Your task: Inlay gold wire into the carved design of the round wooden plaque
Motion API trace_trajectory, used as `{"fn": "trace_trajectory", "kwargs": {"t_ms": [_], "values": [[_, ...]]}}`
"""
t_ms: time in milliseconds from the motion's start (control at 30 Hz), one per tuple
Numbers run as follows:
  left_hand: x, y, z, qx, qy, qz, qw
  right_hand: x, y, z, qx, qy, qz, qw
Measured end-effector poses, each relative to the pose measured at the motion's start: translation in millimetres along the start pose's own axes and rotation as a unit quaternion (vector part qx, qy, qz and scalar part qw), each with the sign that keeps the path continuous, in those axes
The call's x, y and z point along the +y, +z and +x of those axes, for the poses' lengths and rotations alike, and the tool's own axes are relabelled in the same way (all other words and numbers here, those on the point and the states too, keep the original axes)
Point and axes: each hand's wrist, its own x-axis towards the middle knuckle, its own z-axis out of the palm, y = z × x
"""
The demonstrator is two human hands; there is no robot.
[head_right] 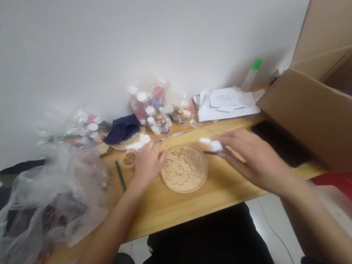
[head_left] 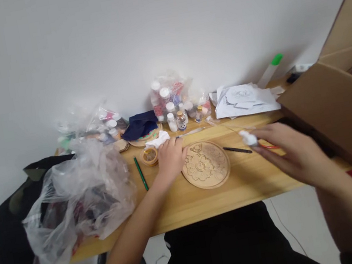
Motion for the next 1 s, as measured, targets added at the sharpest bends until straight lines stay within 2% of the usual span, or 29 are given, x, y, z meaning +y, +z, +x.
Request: {"fn": "trace_trajectory", "kwargs": {"t_ms": [100, 167, 233, 300, 367, 567, 633, 733, 800, 900, 1000], "values": [[16, -16.4, -12, -0.027, 0.004, -0.061, 0.998, -13, 18, -2, -0.061, -0.013, 0.087, 0.994], [31, -26.3, -20, -0.058, 0.028, -0.155, 0.986, -22, 24, -2, -0.078, 0.002, 0.128, 0.989], [44, -32.8, -27, -0.101, 0.040, -0.321, 0.941, -28, 26, -2, -0.087, 0.018, 0.153, 0.984], [55, -34.9, -32, -0.128, 0.033, -0.434, 0.891, -31, 25, -4, -0.097, 0.032, 0.171, 0.980], [62, -32.6, -33, -0.134, 0.018, -0.467, 0.874, -32, 24, -6, -0.110, 0.043, 0.186, 0.975], [80, -9.6, -24, -0.167, -0.010, -0.484, 0.859, -17, 21, -17, -0.133, 0.102, 0.182, 0.969], [85, -2.0, -18, -0.160, -0.015, -0.460, 0.873, -9, 19, -18, -0.144, 0.166, 0.153, 0.963], [90, 6.4, -8, -0.110, -0.019, -0.357, 0.928, -1, 18, -19, -0.221, 0.275, 0.087, 0.932], [92, 11.1, -1, -0.097, -0.005, -0.280, 0.955, 0, 22, -19, -0.261, 0.306, 0.058, 0.913], [95, 19.0, 9, -0.122, 0.040, -0.189, 0.973, -1, 33, -18, -0.286, 0.338, 0.026, 0.896], [102, 25.0, 19, -0.160, 0.067, -0.121, 0.977, 4, 39, -17, -0.284, 0.374, 0.004, 0.883]]}}
